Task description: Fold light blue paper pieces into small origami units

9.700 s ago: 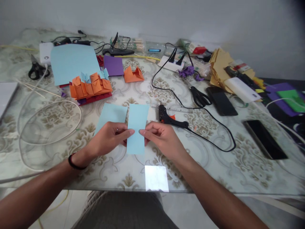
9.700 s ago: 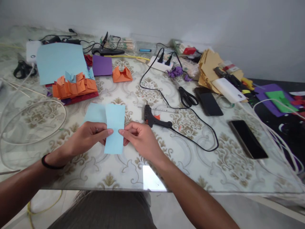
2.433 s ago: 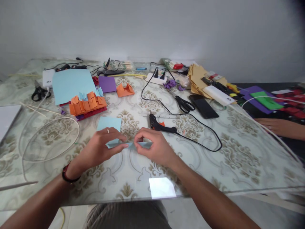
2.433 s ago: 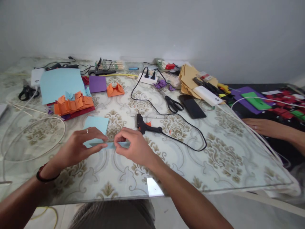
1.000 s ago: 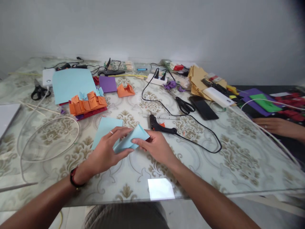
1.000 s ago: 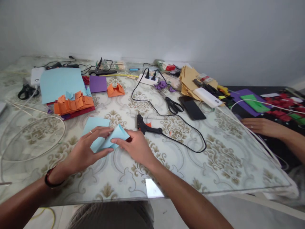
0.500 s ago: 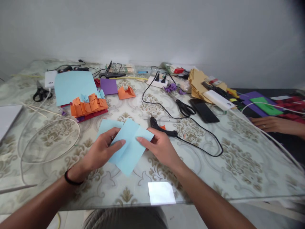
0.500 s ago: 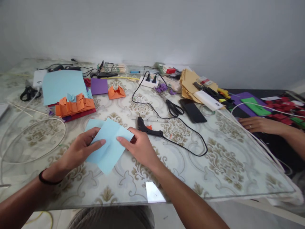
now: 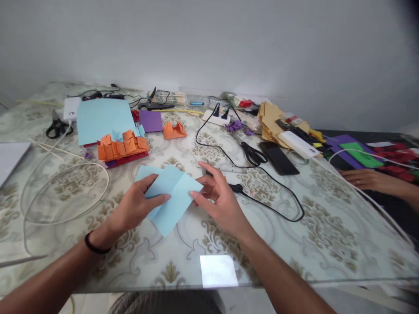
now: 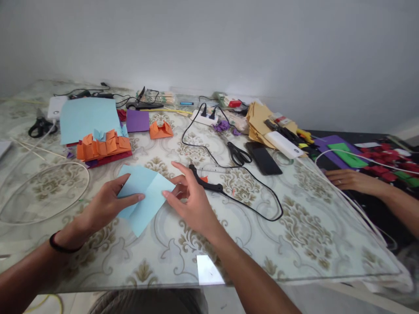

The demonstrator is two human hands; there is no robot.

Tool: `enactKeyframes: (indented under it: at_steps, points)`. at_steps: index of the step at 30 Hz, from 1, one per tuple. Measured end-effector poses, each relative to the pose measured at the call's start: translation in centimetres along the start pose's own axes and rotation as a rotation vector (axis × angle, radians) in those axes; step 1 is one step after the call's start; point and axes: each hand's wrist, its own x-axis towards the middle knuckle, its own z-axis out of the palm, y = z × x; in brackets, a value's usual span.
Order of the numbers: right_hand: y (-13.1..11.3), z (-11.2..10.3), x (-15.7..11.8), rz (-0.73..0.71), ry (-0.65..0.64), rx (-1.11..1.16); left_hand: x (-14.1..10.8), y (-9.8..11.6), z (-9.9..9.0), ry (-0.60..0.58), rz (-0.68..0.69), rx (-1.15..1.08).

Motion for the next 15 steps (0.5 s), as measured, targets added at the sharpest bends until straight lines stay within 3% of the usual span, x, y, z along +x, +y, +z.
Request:
enactKeyframes:
  at_steps: [3, 7, 10, 13, 15]
  points:
    - [0.20, 0.63, -0.06, 0.003, -0.015, 0.023, -0.21, 0.03, 0.37, 0.001, -0.027, -0.065]
    - [0.53, 1.05, -0.17, -0.055, -0.022, -0.125, -0.36, 0.22, 0.12, -0.180, -0.053, -0.034]
    - [0.63, 0.99, -0.18, -0.065, 0.011, -0.107, -0.47, 0.02, -0.20, -0.279, -0.111, -0.010]
    - [0.69, 0.79, -0.20, -0.096, 0.037, -0.032, -0.53, -0.29, -0.30, -0.256, -0.147, -0.020]
    - [0.76, 0.61, -0.27, -0.137, -0.019, -0.013, -0.44, -0.43, -0.27, -0.193, -0.184, -0.109]
